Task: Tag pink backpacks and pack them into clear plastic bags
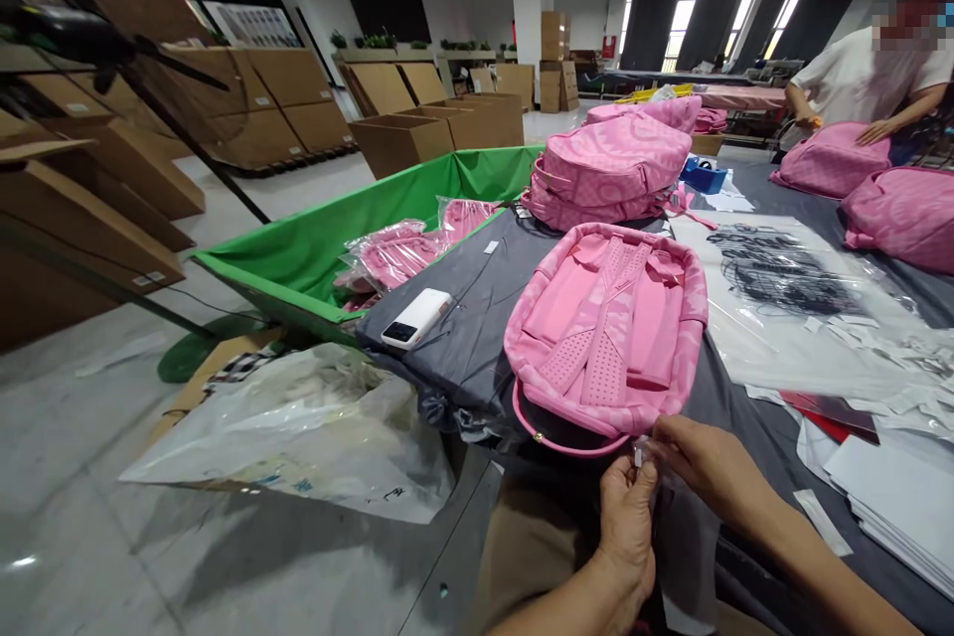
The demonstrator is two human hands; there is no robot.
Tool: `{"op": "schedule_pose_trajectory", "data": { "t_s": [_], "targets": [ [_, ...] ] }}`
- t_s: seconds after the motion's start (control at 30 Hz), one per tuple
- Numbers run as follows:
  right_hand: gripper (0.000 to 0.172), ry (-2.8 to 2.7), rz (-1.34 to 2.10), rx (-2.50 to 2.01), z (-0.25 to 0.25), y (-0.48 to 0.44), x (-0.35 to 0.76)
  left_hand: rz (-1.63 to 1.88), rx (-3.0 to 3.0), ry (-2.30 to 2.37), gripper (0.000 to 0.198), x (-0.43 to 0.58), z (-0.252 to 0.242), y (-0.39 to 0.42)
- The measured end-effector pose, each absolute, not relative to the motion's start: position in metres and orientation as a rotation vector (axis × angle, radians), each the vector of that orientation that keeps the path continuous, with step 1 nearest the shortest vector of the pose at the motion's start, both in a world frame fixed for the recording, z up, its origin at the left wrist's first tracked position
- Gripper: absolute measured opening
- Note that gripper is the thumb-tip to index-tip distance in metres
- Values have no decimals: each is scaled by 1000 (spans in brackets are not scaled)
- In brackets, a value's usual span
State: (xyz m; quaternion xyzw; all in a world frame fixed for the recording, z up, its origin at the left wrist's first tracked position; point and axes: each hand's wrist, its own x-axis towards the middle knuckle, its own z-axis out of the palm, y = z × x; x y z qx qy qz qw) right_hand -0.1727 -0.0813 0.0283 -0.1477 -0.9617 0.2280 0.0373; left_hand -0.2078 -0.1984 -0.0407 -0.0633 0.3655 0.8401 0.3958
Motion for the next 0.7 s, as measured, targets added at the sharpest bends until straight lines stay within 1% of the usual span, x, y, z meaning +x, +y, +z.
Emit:
{"op": "schedule_pose_trajectory", "data": {
  "t_s": [0.07,0.17,0.23,0.3,0.37,0.53,0.6,0.7],
  "targets": [
    [20,-3000,506,-454,24,-81,-173,2145,-147,942,61,-208,-41,-199],
    [18,-3065,314,-452,26,-85,-173,2133,-152,916,60,-208,-39,-203],
    [16,-3086,247,-464,29,-87,-173,2117,-170,874,59,-207,-37,-204],
    [15,-3091,257,-493,31,-86,-172,2100,-216,878,56,-207,-36,-205],
    [18,-3081,394,-533,32,-84,-170,2090,-255,913,53,-208,-35,-203],
    [28,-2917,1104,-544,29,-74,-163,2099,-178,873,49,-213,-31,-199],
    [31,-2805,1245,-537,22,-73,-164,2111,-163,840,48,-215,-29,-199],
    [35,-2692,1326,-569,10,-74,-167,2088,-163,834,48,-218,-30,-200]
  ]
}}
